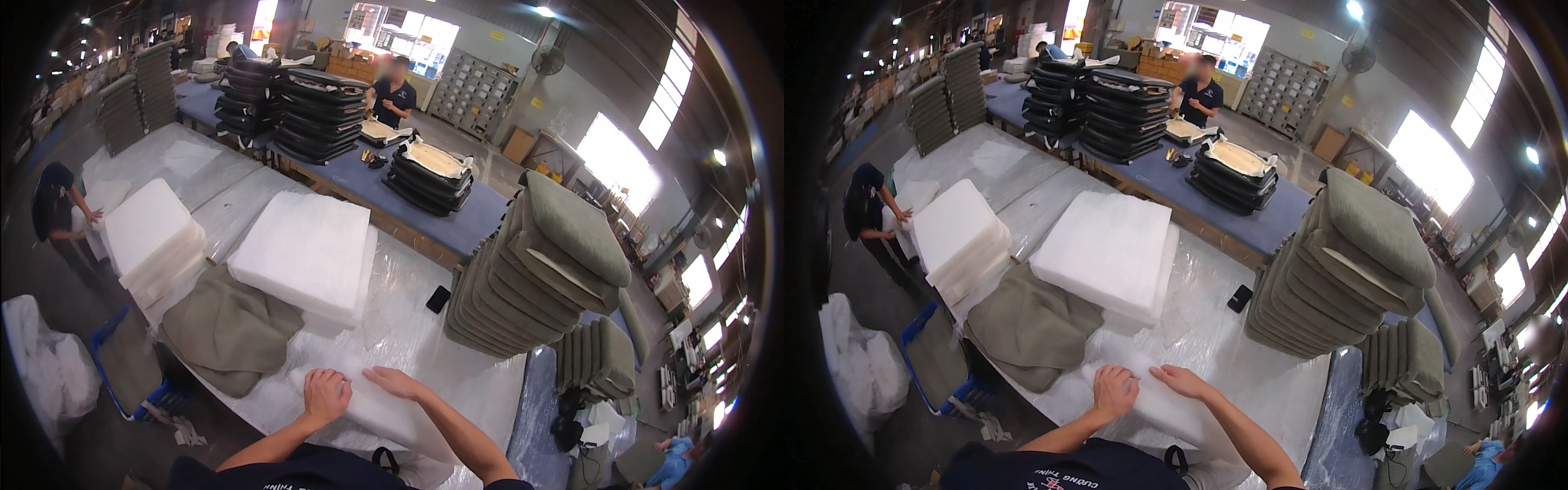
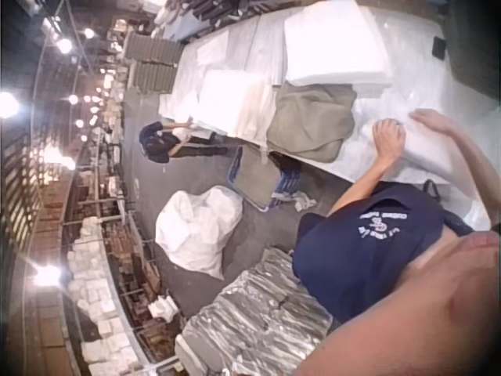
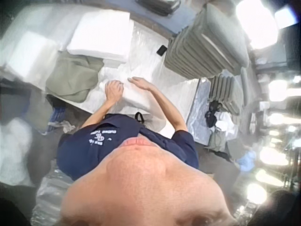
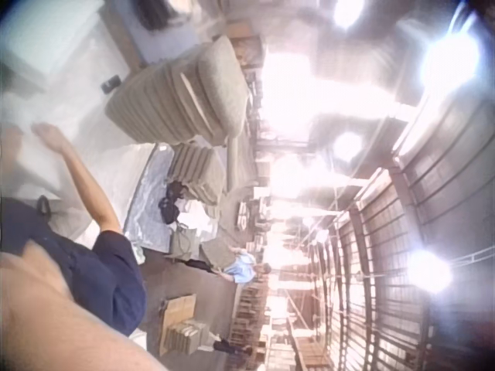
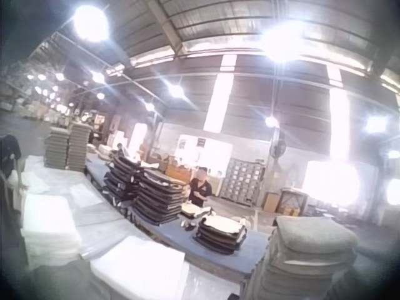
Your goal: The person rolls a white foam pad and inserts it into a green fabric pillow cover. The person then adjusts the cover to enclose the foam and places the finished pillow on a stack.
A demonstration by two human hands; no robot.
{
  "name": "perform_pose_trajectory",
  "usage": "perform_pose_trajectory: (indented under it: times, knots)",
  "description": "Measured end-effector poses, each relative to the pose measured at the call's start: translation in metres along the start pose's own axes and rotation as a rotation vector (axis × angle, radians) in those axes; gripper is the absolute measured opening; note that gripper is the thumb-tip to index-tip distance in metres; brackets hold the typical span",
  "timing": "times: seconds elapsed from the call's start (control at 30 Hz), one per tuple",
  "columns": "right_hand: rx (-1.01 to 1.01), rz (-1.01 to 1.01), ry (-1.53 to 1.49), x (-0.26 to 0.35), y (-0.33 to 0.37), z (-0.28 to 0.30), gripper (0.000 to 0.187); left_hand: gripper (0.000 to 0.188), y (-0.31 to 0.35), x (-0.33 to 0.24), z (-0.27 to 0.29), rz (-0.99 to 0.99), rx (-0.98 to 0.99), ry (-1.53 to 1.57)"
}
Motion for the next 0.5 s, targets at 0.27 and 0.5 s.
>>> perform_pose_trajectory:
  times: [0.27, 0.5]
  knots:
    - [-0.067, 0.017, 0.13, -0.017, 0.014, -0.031, 0.074, 0.014, 0.009, -0.007, -0.006, -0.043, 0.048, -0.042]
    - [-0.061, 0.389, 0.0, 0.013, -0.017, -0.067, 0.072, 0.034, 0.033, 0.011, -0.003, -0.271, 0.207, -0.324]
Point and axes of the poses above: each hand's wrist, its own y-axis away from the middle knuckle, its own z-axis out of the back of the hand, x = y × z, the point moved 10 cm from there along -y, towards the middle knuckle
